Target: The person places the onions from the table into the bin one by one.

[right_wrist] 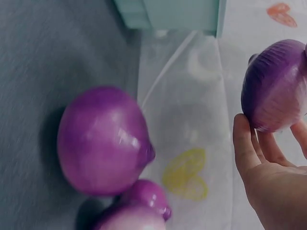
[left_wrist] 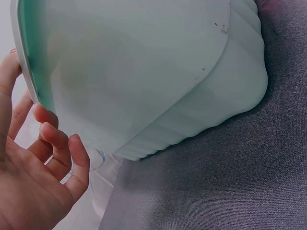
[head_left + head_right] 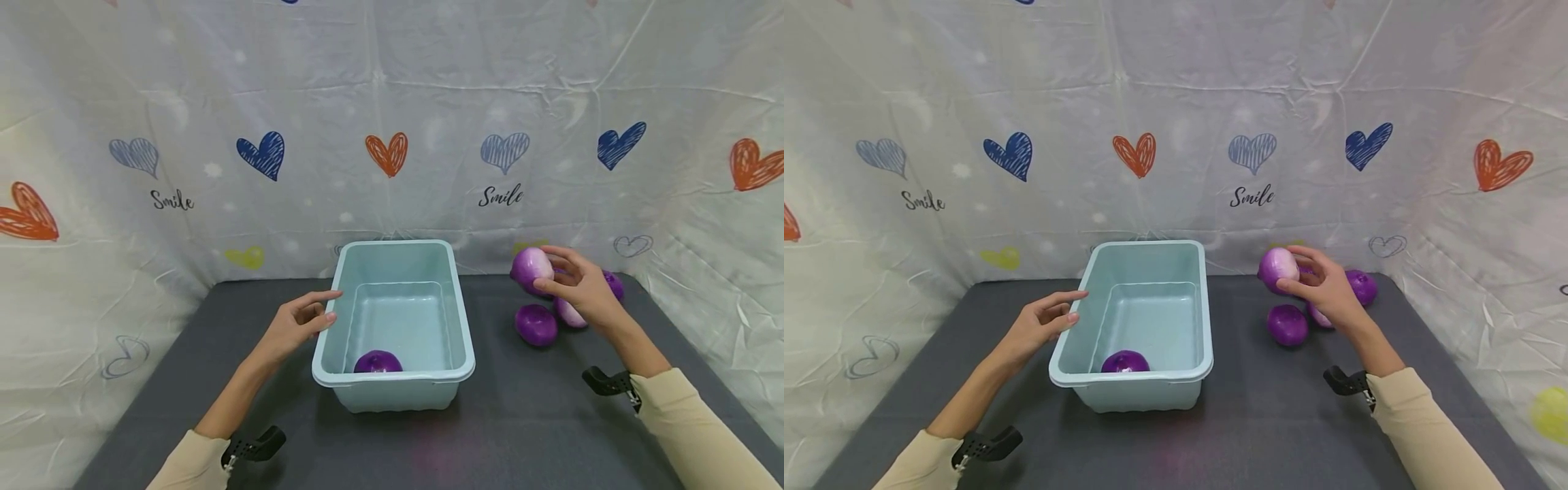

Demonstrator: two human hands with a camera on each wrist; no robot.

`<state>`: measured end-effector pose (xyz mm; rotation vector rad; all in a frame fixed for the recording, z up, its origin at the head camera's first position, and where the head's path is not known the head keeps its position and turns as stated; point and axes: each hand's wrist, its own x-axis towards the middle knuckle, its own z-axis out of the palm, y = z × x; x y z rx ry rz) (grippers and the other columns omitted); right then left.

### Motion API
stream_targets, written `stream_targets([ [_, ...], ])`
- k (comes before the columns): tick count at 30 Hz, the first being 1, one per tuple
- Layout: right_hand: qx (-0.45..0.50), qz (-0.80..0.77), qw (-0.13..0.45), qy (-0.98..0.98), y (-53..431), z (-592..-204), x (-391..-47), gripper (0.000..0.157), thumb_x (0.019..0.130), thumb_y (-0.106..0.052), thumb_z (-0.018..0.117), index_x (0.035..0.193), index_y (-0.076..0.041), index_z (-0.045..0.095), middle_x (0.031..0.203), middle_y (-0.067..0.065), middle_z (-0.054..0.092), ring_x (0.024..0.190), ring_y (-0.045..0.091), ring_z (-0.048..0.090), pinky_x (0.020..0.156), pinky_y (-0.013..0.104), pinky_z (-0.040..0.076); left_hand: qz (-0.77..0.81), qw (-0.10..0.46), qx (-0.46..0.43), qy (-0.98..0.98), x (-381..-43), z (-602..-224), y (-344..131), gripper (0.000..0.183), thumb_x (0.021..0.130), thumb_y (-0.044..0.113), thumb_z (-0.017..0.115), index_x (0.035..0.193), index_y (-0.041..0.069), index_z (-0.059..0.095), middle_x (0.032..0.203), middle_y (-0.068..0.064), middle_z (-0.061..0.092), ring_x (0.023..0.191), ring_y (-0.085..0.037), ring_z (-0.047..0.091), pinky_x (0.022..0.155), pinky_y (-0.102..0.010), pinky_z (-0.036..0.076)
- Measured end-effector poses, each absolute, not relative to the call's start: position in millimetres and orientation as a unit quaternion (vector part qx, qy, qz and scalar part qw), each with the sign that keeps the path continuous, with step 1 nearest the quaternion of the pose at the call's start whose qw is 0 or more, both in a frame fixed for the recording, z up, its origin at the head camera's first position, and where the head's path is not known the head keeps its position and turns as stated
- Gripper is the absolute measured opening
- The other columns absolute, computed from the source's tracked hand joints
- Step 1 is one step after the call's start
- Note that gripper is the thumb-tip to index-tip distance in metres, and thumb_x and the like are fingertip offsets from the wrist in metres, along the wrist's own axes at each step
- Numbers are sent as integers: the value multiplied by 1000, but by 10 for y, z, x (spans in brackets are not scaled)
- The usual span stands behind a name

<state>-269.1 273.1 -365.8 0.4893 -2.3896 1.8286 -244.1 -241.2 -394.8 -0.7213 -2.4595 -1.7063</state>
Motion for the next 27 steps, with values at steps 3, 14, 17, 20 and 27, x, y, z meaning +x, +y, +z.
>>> stream_targets([
  [3, 177, 609, 43, -772, 2629, -3644, -2723, 58, 97, -13, 72, 150, -13, 47, 144, 19, 48, 115, 20, 61, 88, 28, 51, -555, 33, -235, -797, -2436, -3948, -2410, 42, 101, 10, 65, 142, 5, 59, 77, -14, 53, 63, -17, 46, 61, -32, 42],
  [14, 223, 623, 34, -749, 2330, -3597, -2832, 61, 93, -5, 75, 149, -10, 50, 143, 19, 50, 116, 27, 61, 87, 32, 53, -552, 35, -228, -801, -2436, -3942, -2400, 41, 101, 12, 66, 141, 7, 61, 77, -15, 54, 63, -18, 47, 62, -33, 43],
  [17, 231, 623, 31, -747, 2253, -3557, -2846, 63, 92, -6, 77, 149, -11, 50, 143, 17, 51, 119, 28, 59, 89, 31, 52, -553, 35, -226, -801, -2437, -3940, -2398, 41, 101, 13, 66, 141, 7, 61, 78, -17, 54, 63, -18, 47, 62, -32, 43],
  [20, 240, 627, 30, -740, 2157, -3502, -2854, 65, 90, -6, 79, 149, -10, 51, 142, 16, 52, 120, 29, 58, 91, 31, 51, -551, 34, -228, -802, -2438, -3938, -2401, 42, 101, 13, 66, 142, 7, 60, 78, -18, 53, 64, -18, 47, 62, -32, 43],
  [27, 272, 631, 20, -726, 1915, -3420, -2872, 66, 87, -3, 81, 147, -6, 52, 143, 14, 52, 122, 30, 57, 98, 35, 47, -552, 31, -230, -801, -2448, -3948, -2408, 42, 101, 12, 65, 143, 6, 60, 77, -12, 54, 64, -18, 47, 63, -32, 43],
])
